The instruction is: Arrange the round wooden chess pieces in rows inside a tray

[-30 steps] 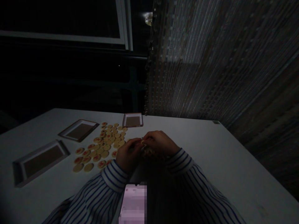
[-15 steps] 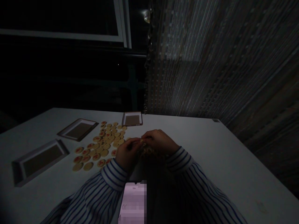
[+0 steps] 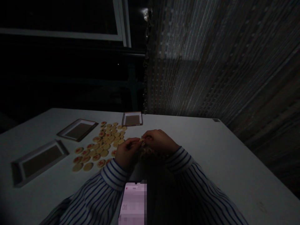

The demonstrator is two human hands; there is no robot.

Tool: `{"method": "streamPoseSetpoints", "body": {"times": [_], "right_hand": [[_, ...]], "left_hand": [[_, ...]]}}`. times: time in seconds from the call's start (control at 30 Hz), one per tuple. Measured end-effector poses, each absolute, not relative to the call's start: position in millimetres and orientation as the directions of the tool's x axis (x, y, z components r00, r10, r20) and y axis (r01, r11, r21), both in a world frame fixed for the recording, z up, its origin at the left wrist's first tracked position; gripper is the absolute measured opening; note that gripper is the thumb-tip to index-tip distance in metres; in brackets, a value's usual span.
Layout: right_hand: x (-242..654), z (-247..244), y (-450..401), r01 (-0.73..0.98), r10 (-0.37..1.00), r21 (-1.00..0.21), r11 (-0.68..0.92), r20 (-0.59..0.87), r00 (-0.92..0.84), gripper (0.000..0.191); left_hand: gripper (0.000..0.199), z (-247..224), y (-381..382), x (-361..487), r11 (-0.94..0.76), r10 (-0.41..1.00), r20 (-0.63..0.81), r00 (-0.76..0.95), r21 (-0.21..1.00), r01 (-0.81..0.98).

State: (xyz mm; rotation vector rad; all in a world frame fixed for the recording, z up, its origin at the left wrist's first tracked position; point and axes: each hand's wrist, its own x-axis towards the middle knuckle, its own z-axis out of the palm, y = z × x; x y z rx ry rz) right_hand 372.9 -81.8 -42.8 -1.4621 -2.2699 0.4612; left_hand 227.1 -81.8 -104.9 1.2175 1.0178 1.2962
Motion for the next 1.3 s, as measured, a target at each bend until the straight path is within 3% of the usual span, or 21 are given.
{"method": "streamPoseSetpoints", "body": {"times": [0.6,0.83,1.3], "right_hand": [[374.0,-42.9,-82.1,0.771,0.911,-0.492,0.405,0.144,-0.387,0.02],[373.0,-43.7,-82.6,0.786,0.891,-0.42,0.453,0.193,-0.411,0.023],[367.0,-47.6,-81.3,0.801,0.836,-0.243,0.547,0.204,-0.51,0.029]], "left_hand": [[0.011,-96.1,-83.4,225.0,-0.073,0.996,0.079,0.052,0.992,-0.1],[0.014,-102.3,-78.8,222.7,-0.101,0.995,0.101,-0.014,0.992,-0.078],[0.01,-99.0,-79.5,223.6,0.062,0.998,-0.063,0.0,0.986,-0.157]]}}
